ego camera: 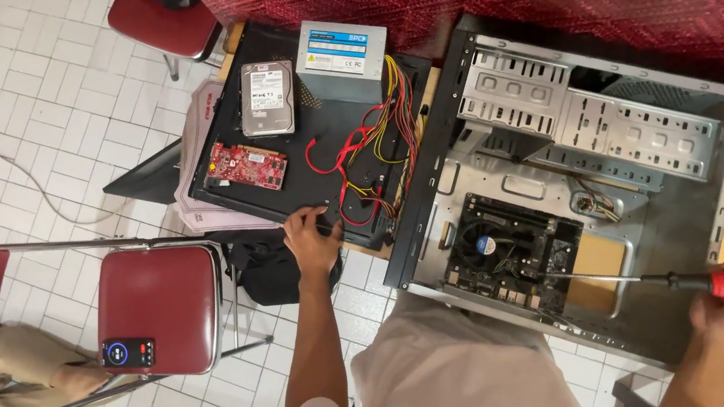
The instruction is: Installing a motherboard into a computer case by securing it with screws using a screwdriver.
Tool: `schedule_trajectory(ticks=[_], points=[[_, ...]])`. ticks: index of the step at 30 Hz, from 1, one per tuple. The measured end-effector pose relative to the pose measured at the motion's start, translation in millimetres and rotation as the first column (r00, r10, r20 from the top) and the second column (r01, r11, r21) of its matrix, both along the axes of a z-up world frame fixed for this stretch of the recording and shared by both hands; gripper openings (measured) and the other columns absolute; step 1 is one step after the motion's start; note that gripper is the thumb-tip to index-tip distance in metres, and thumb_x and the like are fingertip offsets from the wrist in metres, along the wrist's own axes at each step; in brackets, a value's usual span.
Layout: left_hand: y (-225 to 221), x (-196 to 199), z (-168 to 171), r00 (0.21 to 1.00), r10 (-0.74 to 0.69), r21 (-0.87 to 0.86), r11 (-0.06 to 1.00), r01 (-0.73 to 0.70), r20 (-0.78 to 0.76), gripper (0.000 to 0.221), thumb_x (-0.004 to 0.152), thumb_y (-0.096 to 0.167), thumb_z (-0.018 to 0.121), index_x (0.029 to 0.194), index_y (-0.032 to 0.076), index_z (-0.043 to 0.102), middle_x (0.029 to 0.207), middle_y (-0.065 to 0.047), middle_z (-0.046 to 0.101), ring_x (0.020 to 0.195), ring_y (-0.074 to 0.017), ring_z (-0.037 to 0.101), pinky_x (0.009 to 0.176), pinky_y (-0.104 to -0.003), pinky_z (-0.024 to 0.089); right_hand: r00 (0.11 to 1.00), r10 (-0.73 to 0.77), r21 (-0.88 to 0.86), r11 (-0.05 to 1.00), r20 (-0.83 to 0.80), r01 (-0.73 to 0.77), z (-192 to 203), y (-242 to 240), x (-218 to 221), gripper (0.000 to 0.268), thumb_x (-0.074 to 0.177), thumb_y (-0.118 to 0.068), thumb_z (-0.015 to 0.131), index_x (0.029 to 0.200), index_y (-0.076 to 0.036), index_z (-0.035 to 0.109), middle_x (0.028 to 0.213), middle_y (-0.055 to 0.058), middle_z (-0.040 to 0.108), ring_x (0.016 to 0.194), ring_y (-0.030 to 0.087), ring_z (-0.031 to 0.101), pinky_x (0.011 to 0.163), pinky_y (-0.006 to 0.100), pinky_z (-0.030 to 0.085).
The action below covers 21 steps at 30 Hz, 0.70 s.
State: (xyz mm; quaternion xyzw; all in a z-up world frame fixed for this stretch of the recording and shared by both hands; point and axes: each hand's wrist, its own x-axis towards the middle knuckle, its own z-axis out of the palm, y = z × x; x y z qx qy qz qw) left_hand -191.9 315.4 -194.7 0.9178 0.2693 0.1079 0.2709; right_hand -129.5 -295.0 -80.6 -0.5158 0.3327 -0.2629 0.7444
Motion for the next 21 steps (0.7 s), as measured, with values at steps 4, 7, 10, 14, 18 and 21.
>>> schedule_trajectory(ticks=[4,7,10,14,18,21], points=[[-4,5,5,0.997,-0.007,0.011,1.0,0.008,-0.073,0.044,0.08,0.033,0.085,0.121,0.024,0.073,0.127,-0.004,0.054,0.128,-0.0289,0.043,0.099,-0.055,0.034,1.0,-0.001,0.003,1.0,-0.029,0.001,0,-1,2,0.039,0.089,-0.05,0.063,0.072,-0.017,0.052,0.066,0.005,0.056,0.072,0.02,0.06,0.074,0.032,0.052],[-11,9,11,0.998,-0.024,-0.055,0.998,0.021,-0.051,0.029,0.079,0.015,0.069,0.107,0.023,0.071,0.116,-0.002,0.054,0.119,-0.0285,0.044,0.094,-0.047,0.03,0.999,-0.013,0.055,0.998,-0.053,0.015,0,-1,2,0.037,0.086,-0.05,0.064,0.073,-0.017,0.055,0.069,0.005,0.059,0.071,0.02,0.061,0.07,0.031,0.052],[-25,14,17,0.994,-0.076,-0.001,0.997,0.076,0.083,0.026,0.073,0.013,0.062,0.098,0.019,0.065,0.106,-0.004,0.053,0.107,-0.0334,0.048,0.09,-0.05,0.036,0.996,0.075,-0.086,0.994,0.043,-0.071,-8,-3,-2,0.042,0.095,-0.048,0.058,0.07,-0.015,0.06,0.065,0.006,0.058,0.071,0.02,0.062,0.073,0.032,0.054],[-26,24,-3,0.988,-0.153,0.144,0.978,0.151,0.002,0.024,0.093,0.031,0.071,0.114,0.02,0.072,0.106,-0.01,0.058,0.103,-0.0373,0.054,0.086,-0.052,0.044,0.999,0.027,0.003,1.0,0.038,-0.027,-13,-3,5,0.04,0.09,-0.047,0.063,0.07,-0.012,0.058,0.066,0.01,0.058,0.07,0.024,0.062,0.068,0.036,0.055],[-25,29,-28,0.995,-0.095,0.145,0.984,0.1,-0.042,0.018,0.09,0.032,0.073,0.107,0.03,0.076,0.102,-0.005,0.064,0.101,-0.0338,0.059,0.08,-0.054,0.044,0.995,0.029,-0.016,0.999,0.095,-0.027,-12,-2,-4,0.034,0.092,-0.039,0.067,0.075,-0.011,0.057,0.067,0.01,0.06,0.068,0.021,0.059,0.069,0.035,0.052],[-24,30,-33,0.998,-0.062,0.139,0.988,0.064,-0.025,0.009,0.093,0.031,0.073,0.101,0.028,0.077,0.101,-0.003,0.066,0.099,-0.0326,0.061,0.082,-0.052,0.042,0.995,0.039,-0.013,0.999,0.095,-0.038,-4,6,-1,0.038,0.09,-0.038,0.068,0.067,-0.009,0.059,0.063,0.01,0.057,0.064,0.022,0.057,0.066,0.034,0.05]])
